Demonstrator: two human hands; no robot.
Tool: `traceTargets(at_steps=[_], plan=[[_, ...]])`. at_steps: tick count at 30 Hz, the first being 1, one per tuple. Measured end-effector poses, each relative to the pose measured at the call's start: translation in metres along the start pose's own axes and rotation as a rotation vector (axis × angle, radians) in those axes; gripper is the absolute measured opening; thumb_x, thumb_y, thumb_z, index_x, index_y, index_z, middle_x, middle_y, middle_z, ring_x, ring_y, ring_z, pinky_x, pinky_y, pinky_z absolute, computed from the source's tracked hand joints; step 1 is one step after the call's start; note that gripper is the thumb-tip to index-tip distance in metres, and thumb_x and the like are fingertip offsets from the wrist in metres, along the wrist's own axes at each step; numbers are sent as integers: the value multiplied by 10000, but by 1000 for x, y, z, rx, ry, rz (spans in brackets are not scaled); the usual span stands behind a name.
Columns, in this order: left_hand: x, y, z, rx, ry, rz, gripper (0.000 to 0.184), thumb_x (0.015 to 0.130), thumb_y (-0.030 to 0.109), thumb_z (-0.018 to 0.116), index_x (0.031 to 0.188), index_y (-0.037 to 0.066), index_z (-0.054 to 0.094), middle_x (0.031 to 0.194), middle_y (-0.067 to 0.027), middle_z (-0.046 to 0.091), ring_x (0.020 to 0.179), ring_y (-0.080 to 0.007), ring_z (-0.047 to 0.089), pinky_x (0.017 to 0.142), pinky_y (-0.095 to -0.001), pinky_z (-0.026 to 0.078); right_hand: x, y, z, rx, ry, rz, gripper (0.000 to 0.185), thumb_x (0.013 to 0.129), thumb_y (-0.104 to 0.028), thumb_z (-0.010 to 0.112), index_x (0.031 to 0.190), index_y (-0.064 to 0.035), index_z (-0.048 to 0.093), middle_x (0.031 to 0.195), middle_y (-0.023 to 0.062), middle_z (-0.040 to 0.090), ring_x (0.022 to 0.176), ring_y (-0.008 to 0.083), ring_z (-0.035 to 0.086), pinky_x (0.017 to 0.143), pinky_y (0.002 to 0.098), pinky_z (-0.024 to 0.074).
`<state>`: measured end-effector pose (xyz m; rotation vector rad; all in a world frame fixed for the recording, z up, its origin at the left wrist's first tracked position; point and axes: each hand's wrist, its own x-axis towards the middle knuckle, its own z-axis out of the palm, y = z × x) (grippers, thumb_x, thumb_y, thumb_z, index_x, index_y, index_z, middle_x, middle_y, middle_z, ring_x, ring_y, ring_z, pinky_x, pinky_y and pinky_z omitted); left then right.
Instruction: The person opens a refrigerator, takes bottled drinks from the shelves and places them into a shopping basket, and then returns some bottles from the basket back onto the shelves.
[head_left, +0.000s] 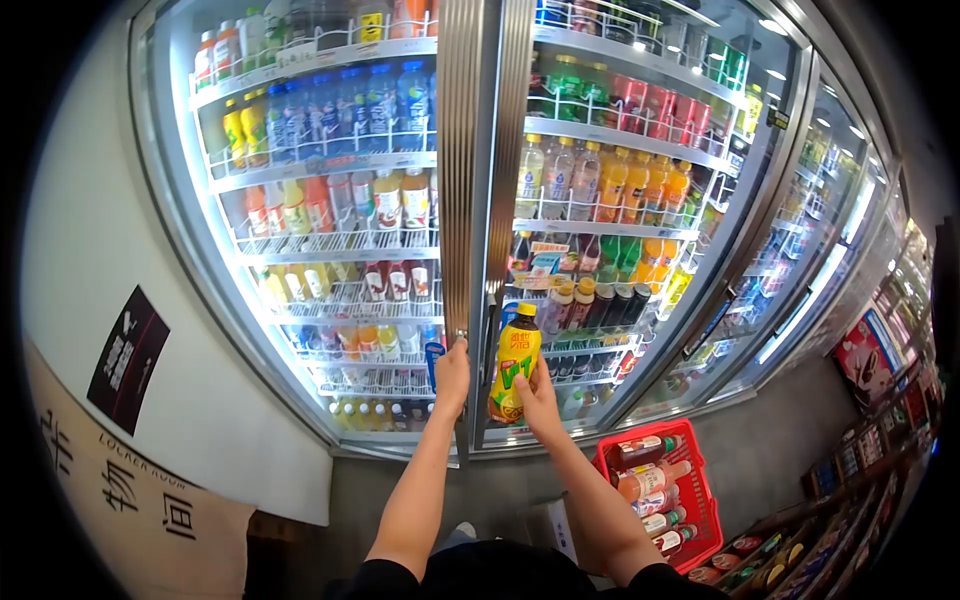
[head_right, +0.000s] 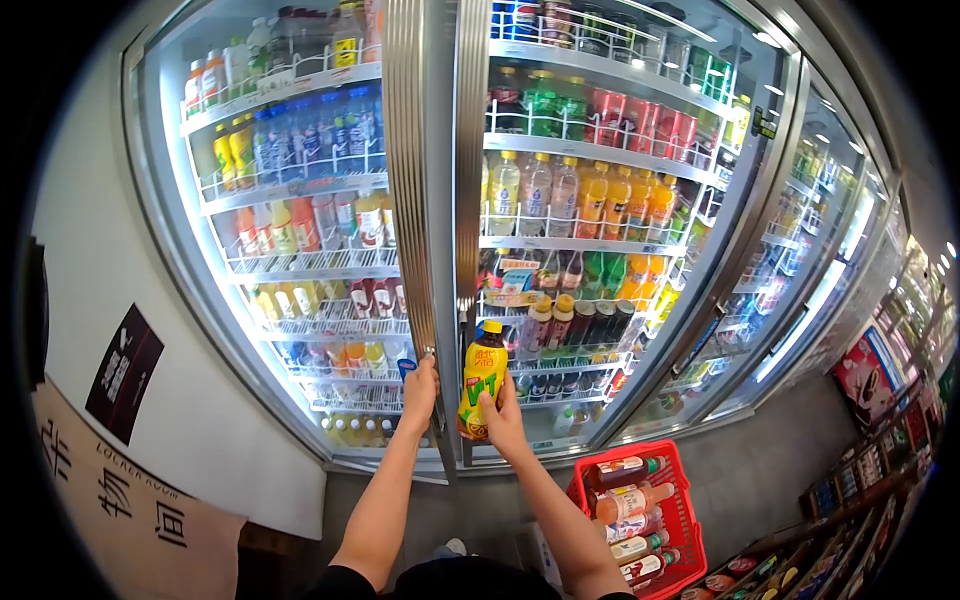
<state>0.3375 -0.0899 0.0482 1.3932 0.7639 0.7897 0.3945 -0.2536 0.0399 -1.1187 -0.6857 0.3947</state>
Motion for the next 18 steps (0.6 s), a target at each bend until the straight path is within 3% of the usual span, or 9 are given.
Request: traceTargets(at_steps=[1, 13, 18], plan=[[-10, 1, -7, 35, -31, -18, 538, 970, 392, 467, 657, -43, 520, 581, -95, 500, 604, -201, 481, 605, -382, 364, -6, -3, 2, 10, -19, 9, 649, 1007, -109, 524, 1531, -15, 153, 1402, 134, 476, 1251, 190, 494, 1050, 321, 390], [-146, 0, -83, -9, 181, -28, 479, 947, 362, 545, 636, -1, 536, 569, -9, 483, 558, -108, 435, 536, -328, 337, -89, -18, 29, 9, -158, -10, 651, 998, -108, 534, 1520, 9, 164, 1401, 136, 456, 1259, 177, 463, 1051, 304, 371], [-207, 19, -117, -153, 278, -2, 404, 963, 289, 547, 620, 78, 514, 581, 49, 429, 537, -62, 370, 509, -271, 294, -128, -24, 47, 62, -247, 30, 675, 993, -105, 542, 1530, 4, 147, 1414, 141, 451, 1266, 184, 463, 1055, 305, 369]])
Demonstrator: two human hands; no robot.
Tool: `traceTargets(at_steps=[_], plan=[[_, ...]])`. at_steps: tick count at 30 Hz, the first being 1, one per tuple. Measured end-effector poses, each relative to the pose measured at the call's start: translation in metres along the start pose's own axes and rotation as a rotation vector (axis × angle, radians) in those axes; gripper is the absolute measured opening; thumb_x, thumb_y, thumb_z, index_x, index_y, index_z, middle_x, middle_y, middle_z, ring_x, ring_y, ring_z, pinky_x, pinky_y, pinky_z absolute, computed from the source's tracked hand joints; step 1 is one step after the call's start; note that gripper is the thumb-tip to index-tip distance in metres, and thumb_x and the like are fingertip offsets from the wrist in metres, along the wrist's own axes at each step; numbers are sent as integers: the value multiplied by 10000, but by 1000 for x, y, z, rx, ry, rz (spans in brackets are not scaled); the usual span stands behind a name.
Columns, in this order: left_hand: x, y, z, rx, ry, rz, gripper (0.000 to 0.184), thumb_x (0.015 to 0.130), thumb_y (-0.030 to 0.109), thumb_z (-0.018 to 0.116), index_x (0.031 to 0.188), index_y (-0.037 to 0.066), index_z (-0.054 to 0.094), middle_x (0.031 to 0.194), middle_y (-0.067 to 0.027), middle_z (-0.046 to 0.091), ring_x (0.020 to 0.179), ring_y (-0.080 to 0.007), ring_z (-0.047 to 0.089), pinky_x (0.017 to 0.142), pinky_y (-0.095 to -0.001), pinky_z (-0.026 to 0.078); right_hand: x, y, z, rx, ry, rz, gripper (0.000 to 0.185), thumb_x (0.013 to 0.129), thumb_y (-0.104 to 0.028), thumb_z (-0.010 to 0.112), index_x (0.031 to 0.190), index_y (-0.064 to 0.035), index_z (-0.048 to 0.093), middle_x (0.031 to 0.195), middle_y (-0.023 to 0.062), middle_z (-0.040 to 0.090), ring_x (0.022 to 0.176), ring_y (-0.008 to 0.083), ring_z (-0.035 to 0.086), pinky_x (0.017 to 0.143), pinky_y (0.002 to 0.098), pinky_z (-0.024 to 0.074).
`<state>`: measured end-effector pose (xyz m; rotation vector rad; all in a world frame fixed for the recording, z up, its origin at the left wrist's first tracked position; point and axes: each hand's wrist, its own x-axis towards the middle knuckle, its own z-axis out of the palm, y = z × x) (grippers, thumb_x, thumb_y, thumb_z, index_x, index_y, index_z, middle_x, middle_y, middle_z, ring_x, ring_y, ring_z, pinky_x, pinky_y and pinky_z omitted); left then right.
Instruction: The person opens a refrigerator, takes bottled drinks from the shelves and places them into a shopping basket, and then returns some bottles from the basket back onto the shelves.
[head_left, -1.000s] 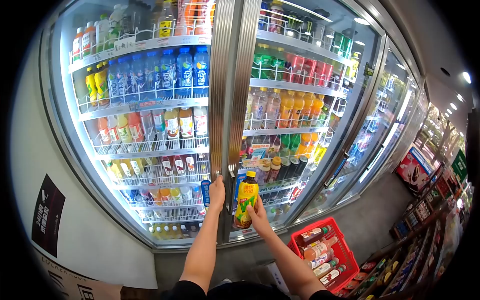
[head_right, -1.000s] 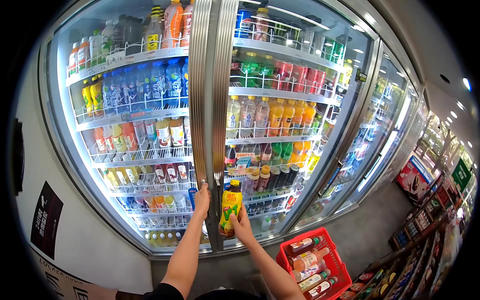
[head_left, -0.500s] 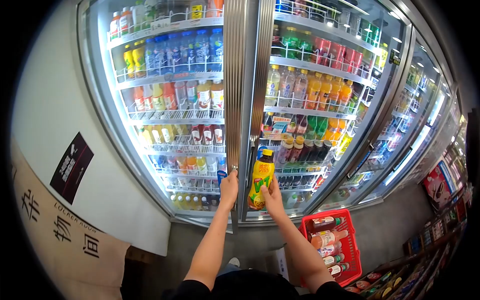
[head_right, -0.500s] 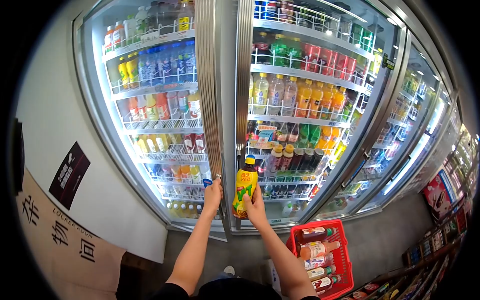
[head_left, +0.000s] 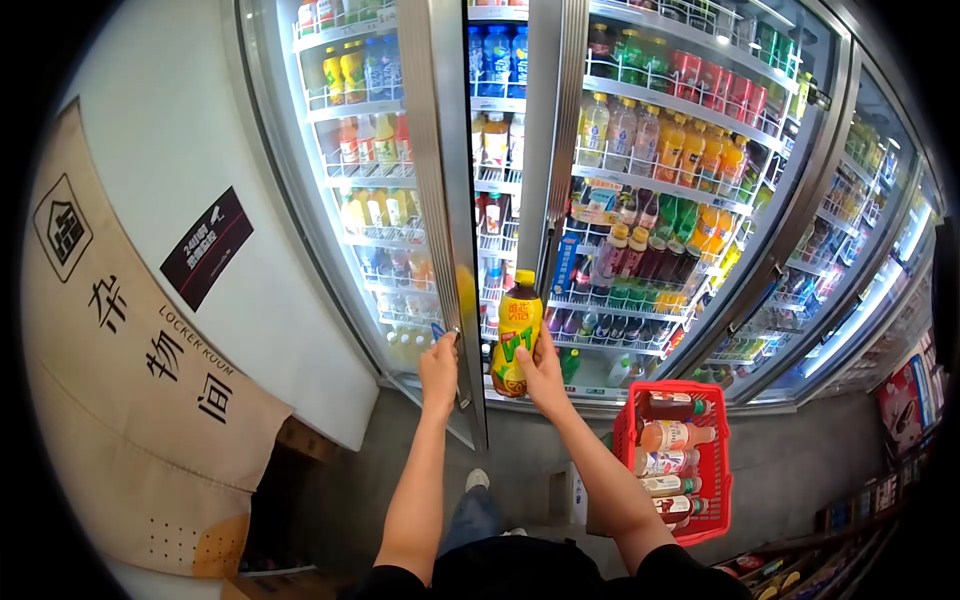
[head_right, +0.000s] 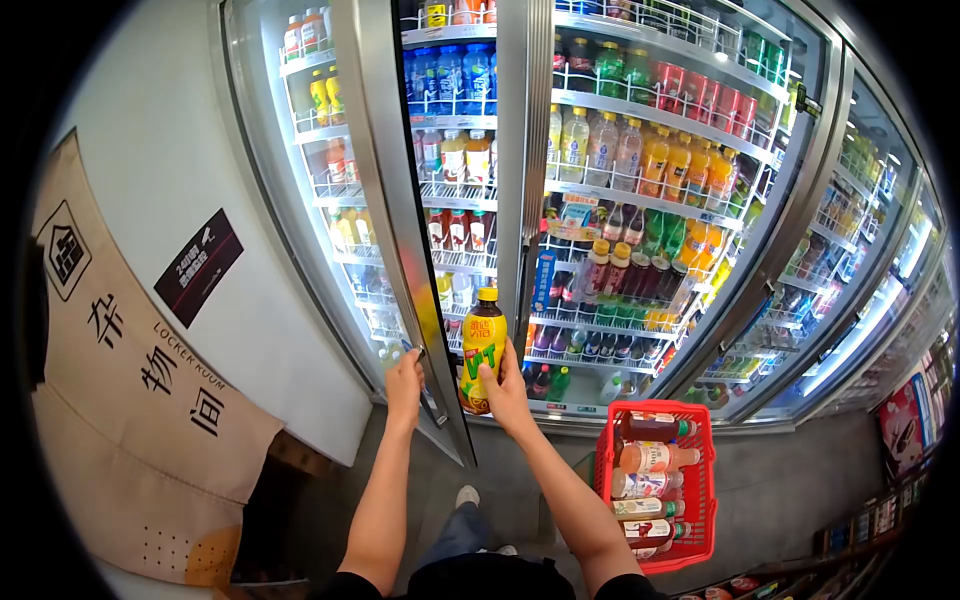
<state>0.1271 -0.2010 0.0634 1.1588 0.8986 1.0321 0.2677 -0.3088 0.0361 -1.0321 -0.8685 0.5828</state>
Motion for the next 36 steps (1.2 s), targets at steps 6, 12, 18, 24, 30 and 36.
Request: traceTargets(at_steps=[6, 12, 18, 24, 30, 36], plan=[[-34, 4, -82, 6, 98, 50, 377, 966, 275, 516, 645, 84, 463, 604, 17, 422, 585, -104, 408, 582, -288, 338, -24, 2, 35, 52, -99, 38, 704, 986, -113, 559, 1535, 12, 136, 1412, 150, 458, 1260, 187, 472, 1051, 306, 379], [-67, 11, -160, 133, 357, 182, 359, 980, 277, 535, 700, 53, 519, 656, 5, 461, 646, -97, 415, 606, -282, 332, -30, 3, 77, 58, -191, 49, 708, 987, -128, 561, 1532, 18, 134, 1407, 161, 466, 1245, 197, 493, 1035, 309, 397], [-83, 16, -217, 130, 640, 379, 355, 1014, 339, 531, 870, 15, 519, 827, -26, 490, 773, -113, 446, 717, -283, 384, -26, 15, 121, 11, -339, 25, 712, 992, -129, 554, 1530, 31, 116, 1421, 179, 450, 1265, 206, 479, 1045, 314, 385], [-111, 3, -226, 402, 1149, 555, 244, 988, 199, 559, 1026, -11, 442, 976, -85, 427, 868, -181, 428, 797, -297, 398, -32, 23, 159, 132, -439, 81, 709, 987, -102, 554, 1528, 35, 116, 1415, 176, 453, 1268, 208, 475, 1056, 318, 377], [-88, -4, -175, 289, 544, 323, 177, 986, 202, 575, 983, 31, 529, 859, -33, 565, 769, -105, 532, 710, -267, 455, -16, 27, 172, 102, -475, 137, 691, 993, -83, 540, 1538, -3, 122, 1419, 151, 465, 1255, 192, 489, 1044, 317, 394], [0, 42, -145, 144, -59, 178, 414, 983, 252, 597, 1314, 21, 503, 1070, -76, 629, 941, -142, 598, 834, -287, 474, 21, 38, 165, 155, -441, 58, 671, 980, -80, 554, 1516, 31, 167, 1349, 165, 500, 1203, 205, 510, 1010, 318, 419]])
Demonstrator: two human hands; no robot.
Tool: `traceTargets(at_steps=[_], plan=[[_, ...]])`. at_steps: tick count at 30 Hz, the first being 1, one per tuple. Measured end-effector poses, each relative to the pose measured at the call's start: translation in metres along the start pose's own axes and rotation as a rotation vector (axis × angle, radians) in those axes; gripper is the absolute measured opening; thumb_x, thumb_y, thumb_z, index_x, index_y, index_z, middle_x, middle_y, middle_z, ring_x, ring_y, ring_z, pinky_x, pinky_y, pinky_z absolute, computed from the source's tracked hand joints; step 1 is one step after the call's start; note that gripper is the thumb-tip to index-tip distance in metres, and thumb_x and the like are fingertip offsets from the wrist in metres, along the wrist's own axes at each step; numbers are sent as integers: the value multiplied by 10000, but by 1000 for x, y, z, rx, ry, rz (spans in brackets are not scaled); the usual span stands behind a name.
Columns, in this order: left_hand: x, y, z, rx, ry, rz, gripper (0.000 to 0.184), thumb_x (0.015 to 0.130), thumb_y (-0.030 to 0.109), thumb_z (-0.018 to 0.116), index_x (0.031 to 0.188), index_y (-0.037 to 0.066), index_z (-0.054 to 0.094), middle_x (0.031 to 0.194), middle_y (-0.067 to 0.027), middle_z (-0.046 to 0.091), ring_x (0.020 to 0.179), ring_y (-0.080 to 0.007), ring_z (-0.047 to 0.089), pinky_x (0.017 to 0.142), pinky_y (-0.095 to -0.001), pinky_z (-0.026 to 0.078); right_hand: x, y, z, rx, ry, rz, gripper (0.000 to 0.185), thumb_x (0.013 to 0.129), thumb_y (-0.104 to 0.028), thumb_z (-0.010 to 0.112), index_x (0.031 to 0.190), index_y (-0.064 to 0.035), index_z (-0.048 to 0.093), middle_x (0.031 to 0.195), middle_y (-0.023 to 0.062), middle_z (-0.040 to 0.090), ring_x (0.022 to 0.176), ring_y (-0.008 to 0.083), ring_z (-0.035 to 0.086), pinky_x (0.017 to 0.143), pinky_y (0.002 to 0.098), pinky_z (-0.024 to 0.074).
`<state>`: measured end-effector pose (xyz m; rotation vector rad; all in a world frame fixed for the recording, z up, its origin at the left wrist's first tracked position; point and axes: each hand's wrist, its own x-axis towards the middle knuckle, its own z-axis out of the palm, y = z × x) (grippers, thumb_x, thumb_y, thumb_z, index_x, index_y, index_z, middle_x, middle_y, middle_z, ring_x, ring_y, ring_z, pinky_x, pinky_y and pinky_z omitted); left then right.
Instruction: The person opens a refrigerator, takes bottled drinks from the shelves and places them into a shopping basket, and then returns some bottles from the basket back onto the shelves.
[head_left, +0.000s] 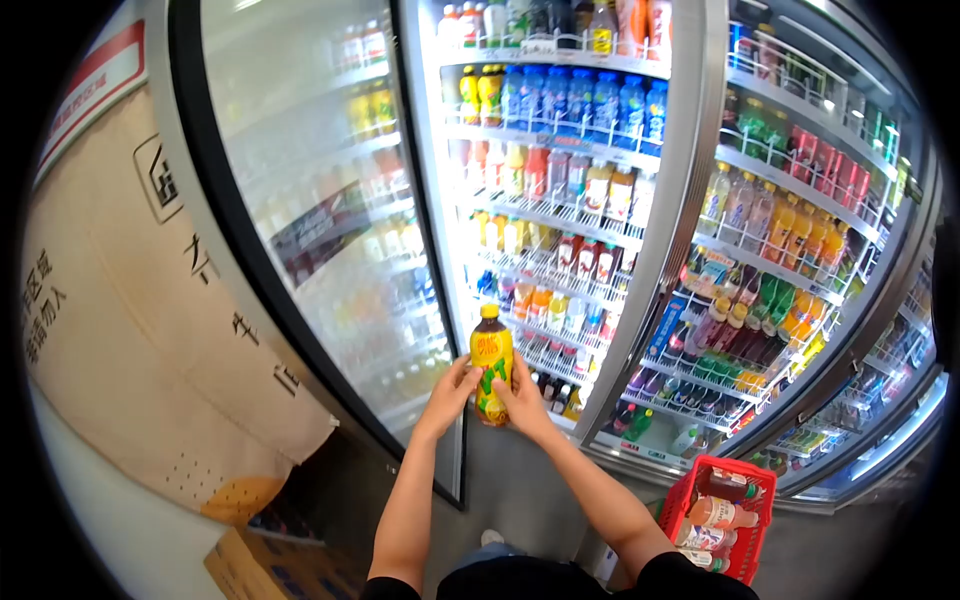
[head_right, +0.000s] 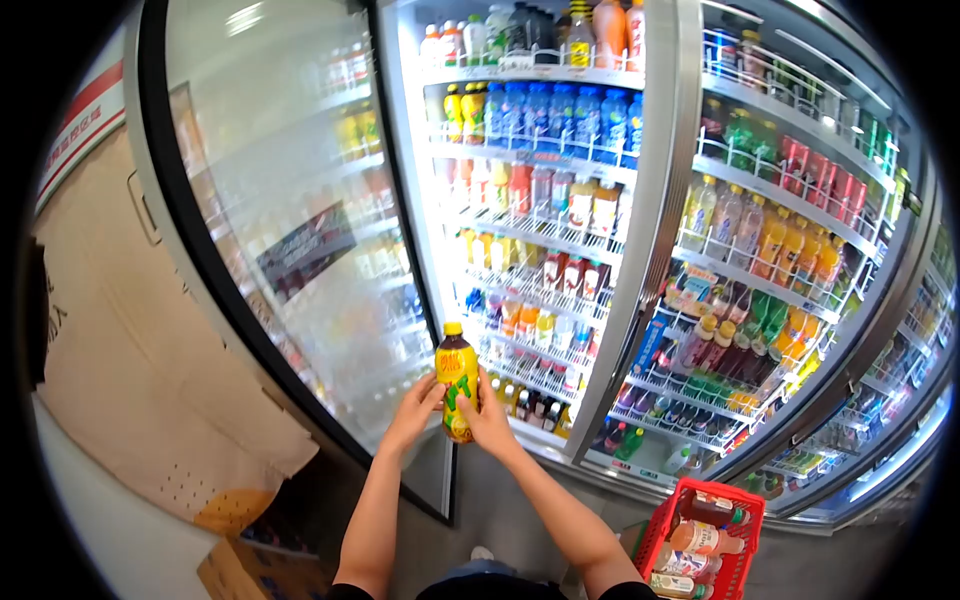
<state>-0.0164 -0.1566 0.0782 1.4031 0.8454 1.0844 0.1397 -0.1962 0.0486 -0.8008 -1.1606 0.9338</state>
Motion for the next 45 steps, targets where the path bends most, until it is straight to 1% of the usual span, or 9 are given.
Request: traceTargets(at_steps=[5, 10, 15, 21, 27, 33, 35, 39, 45], plan=[[72, 30, 7, 40, -326, -16, 524, 971, 256, 619, 1385, -15, 444, 1188, -125, 610, 1031, -177, 604, 905, -319, 496, 41, -5, -24, -129, 11, -46, 693, 986, -139, 565, 1527, 7, 157, 1400, 194, 463, 1262, 230, 487, 1051, 342, 388], [123, 41, -6, 49, -401, -48, 537, 969, 257, 622, 1397, -6, 435, 1215, -122, 601, 1099, -179, 578, 912, -319, 494, 94, -12, -28, -168, -26, -87, 713, 965, -108, 591, 1523, 12, 164, 1430, 191, 452, 1302, 231, 468, 1078, 340, 367], [136, 24, -11, 29, -171, 13, 504, 979, 237, 603, 1400, 3, 456, 1189, -102, 619, 1053, -166, 589, 925, -314, 486, 134, 0, -29, -259, -124, 8, 741, 967, -66, 582, 1537, 2, 114, 1453, 204, 413, 1333, 236, 433, 1103, 340, 351], [165, 15, -54, -25, -181, -33, 444, 985, 219, 596, 1364, 10, 496, 1163, -72, 631, 1014, -130, 588, 860, -286, 491, 169, 37, -11, -110, -241, 83, 753, 969, -84, 594, 1541, -4, 112, 1459, 187, 406, 1345, 225, 417, 1109, 337, 341], [235, 28, -51, 36, -232, -23, 417, 986, 219, 596, 1344, 22, 515, 1155, -54, 632, 982, -111, 576, 838, -276, 483, 231, 45, -27, -268, -93, -100, 734, 923, -178, 670, 1518, -27, 267, 1373, 191, 521, 1215, 246, 553, 968, 367, 481], [325, 37, -26, 147, -265, 229, 490, 957, 182, 619, 1391, 8, 476, 1195, -102, 636, 1065, -181, 596, 932, -329, 468, 310, 34, -73, -559, 24, -206, 757, 842, -213, 755, 1467, -19, 375, 1231, 196, 586, 1049, 276, 618, 831, 338, 527], [349, 47, -20, 123, -235, 235, 510, 953, 183, 629, 1403, 9, 465, 1233, -109, 627, 1147, -201, 582, 985, -343, 448, 336, 10, -80, -575, -19, -172, 778, 844, -165, 758, 1485, -8, 346, 1297, 173, 572, 1124, 218, 594, 844, 312, 518], [393, 74, -6, 124, -238, 255, 501, 957, 140, 623, 1399, -15, 447, 1335, -125, 564, 1238, -195, 527, 1050, -340, 413, 388, -1, -95, -551, -11, -256, 759, 832, -163, 752, 1467, -8, 367, 1232, 202, 589, 1051, 280, 622, 820, 339, 544], [439, 95, 19, -59, -105, 236, 675, 920, 195, 687, 1446, -46, 340, 1258, -185, 606, 1185, -225, 566, 994, -340, 450, 454, -20, -116, -617, -46, -431, 725, 837, -127, 730, 1457, -5, 374, 1209, 216, 588, 1060, 306, 622, 856, 376, 539]])
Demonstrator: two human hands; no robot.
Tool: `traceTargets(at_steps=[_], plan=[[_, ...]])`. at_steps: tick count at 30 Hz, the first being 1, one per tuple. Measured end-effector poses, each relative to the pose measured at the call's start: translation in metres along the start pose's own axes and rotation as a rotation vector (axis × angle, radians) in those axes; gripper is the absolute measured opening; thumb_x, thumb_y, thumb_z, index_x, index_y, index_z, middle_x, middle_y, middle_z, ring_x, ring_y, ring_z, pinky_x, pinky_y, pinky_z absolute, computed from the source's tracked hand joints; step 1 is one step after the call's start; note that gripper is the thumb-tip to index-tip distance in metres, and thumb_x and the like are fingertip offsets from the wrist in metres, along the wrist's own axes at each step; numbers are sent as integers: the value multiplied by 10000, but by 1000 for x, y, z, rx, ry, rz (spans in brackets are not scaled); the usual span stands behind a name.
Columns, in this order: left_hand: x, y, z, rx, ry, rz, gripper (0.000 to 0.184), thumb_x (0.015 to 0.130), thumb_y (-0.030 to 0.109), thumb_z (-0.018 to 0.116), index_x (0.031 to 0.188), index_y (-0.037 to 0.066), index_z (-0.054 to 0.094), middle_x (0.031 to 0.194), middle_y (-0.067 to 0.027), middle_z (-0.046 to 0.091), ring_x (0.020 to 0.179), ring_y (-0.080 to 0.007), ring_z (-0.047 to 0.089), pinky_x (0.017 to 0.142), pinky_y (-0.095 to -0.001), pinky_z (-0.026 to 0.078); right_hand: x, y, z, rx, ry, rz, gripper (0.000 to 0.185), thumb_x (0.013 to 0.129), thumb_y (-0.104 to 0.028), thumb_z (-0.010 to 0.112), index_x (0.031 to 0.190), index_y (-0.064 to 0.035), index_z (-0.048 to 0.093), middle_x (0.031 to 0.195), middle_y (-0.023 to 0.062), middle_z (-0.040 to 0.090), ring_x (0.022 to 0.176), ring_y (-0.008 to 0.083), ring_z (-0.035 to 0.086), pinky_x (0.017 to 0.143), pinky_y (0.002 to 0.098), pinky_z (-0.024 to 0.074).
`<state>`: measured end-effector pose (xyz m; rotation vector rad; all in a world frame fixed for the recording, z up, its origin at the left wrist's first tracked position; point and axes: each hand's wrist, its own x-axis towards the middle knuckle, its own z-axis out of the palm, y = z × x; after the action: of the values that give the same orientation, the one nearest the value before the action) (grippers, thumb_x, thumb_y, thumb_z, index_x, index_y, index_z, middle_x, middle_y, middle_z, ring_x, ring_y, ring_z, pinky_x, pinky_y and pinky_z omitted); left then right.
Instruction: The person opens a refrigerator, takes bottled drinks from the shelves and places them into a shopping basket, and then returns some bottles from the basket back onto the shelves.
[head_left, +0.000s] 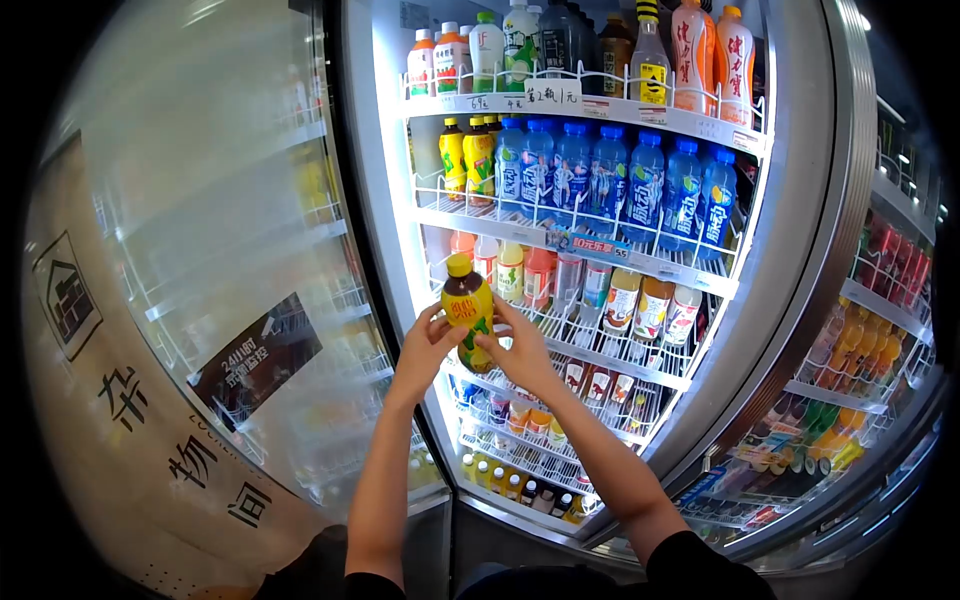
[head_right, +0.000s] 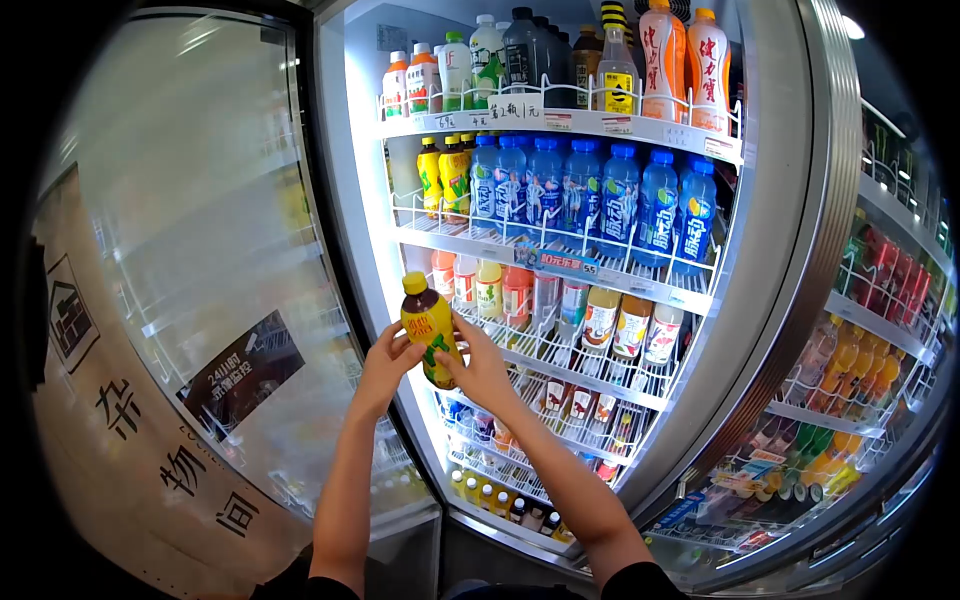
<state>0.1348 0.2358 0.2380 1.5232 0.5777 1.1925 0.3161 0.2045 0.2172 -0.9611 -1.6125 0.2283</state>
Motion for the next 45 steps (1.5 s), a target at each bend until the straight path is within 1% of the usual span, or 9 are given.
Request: traceTargets(at_steps=[5, 12, 15, 20, 21, 28, 36, 39, 45], plan=[[55, 17, -11, -3, 10, 88, 526, 918, 236, 688, 1345, -19, 516, 1235, -125, 624, 1181, -189, 557, 1006, -334, 428, 62, -4, 1, 18, 50, -53, 728, 817, -112, 737, 1456, -50, 394, 1207, 212, 593, 1069, 321, 617, 854, 386, 535], [122, 45, -30, 227, 15, 56, 605, 973, 323, 610, 1476, 79, 378, 1352, -68, 520, 1187, -175, 538, 987, -368, 432, 145, 5, 6, 41, 100, -226, 699, 814, -35, 709, 1428, -37, 377, 1270, 208, 552, 1130, 347, 582, 916, 407, 514], [159, 45, -32, 155, 44, 270, 582, 979, 333, 599, 1458, 75, 394, 1367, -39, 515, 1201, -187, 528, 1003, -367, 425, 181, 10, 10, 12, 141, -251, 688, 814, -24, 703, 1417, -23, 370, 1274, 211, 546, 1142, 371, 568, 961, 422, 478], [214, 46, -38, 55, 114, 402, 582, 957, 293, 626, 1434, 33, 419, 1363, -133, 522, 1245, -241, 512, 1036, -356, 412, 242, 26, 16, -10, 161, -376, 658, 819, -26, 701, 1394, -18, 381, 1248, 217, 558, 1143, 397, 559, 974, 433, 465], [221, 45, -39, 30, 138, 418, 562, 961, 276, 619, 1431, 37, 423, 1374, -137, 517, 1262, -247, 505, 1050, -355, 405, 252, 29, 15, -107, 188, -401, 642, 817, 7, 715, 1379, -36, 406, 1260, 191, 583, 1164, 311, 601, 955, 376, 536], [274, 29, -58, -61, 109, 441, 517, 976, 318, 602, 1403, 63, 463, 1375, -91, 506, 1248, -169, 484, 1063, -341, 389, 297, 59, 26, -163, 214, -392, 643, 801, 26, 729, 1364, -49, 428, 1266, 178, 576, 1171, 295, 599, 972, 372, 531], [314, 5, -66, 131, 89, 380, 421, 1008, 306, 538, 1334, 41, 566, 1289, -114, 606, 1141, -174, 559, 981, -301, 408, 312, 87, 20, -335, 151, -194, 631, 775, -133, 778, 1295, 3, 449, 1068, 267, 643, 988, 429, 639, 850, 435, 528], [330, -10, -68, 634, 309, 504, 370, 985, 309, 574, 1262, 73, 641, 1141, -133, 592, 1118, -228, 487, 960, -322, 385, 309, 84, 26, -427, 176, -122, 613, 773, -182, 785, 1255, 33, 474, 1009, 263, 673, 938, 408, 669, 826, 428, 538], [344, -23, -55, 526, 303, 413, 430, 953, 389, 598, 1260, 90, 644, 1192, -198, 498, 1160, -315, 432, 1004, -395, 363, 314, 87, 25, -517, 212, 87, 588, 785, -197, 767, 1212, 92, 483, 1000, 290, 663, 945, 415, 664, 816, 425, 538]])
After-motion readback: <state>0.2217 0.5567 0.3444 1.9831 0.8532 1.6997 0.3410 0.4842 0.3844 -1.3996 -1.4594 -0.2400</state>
